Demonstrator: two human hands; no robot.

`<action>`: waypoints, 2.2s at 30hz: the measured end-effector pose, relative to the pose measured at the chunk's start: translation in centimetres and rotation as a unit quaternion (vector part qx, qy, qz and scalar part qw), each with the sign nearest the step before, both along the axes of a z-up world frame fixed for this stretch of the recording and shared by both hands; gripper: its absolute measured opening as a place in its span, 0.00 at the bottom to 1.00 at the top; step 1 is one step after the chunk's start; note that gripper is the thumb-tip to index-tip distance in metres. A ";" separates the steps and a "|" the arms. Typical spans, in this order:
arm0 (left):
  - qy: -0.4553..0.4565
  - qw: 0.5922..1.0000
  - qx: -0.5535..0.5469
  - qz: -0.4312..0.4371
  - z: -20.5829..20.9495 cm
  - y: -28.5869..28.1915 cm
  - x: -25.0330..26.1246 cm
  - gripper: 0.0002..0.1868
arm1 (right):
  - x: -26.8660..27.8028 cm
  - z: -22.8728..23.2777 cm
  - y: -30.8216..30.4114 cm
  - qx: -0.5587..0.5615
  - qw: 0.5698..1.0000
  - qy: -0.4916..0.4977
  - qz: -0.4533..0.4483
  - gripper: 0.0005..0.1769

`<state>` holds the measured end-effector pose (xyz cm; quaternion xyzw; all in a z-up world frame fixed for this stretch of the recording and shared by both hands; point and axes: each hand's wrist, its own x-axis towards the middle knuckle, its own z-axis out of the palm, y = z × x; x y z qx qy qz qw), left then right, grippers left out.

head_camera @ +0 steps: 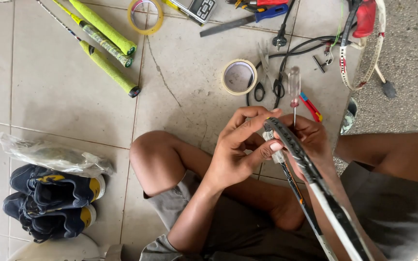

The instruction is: Repairing a badminton racket by manipulating grommets on the frame using a small tool while sitting on the floor.

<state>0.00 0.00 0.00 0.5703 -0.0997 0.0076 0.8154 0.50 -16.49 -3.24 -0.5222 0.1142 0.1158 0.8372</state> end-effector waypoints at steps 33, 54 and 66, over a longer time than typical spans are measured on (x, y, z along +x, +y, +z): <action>-0.071 0.971 -0.163 -0.158 -3.4 0.5 2.0 0.15 | -2.7 1.7 -2.7 -0.029 0.992 0.045 0.111 0.28; -0.176 0.976 -0.060 -0.114 -4.7 1.8 2.7 0.22 | -4.6 -3.6 0.2 0.479 0.843 0.108 0.222 0.21; -0.175 0.960 -0.152 -0.156 -2.5 2.1 2.7 0.20 | -4.6 -3.5 0.3 0.427 0.867 0.135 0.219 0.21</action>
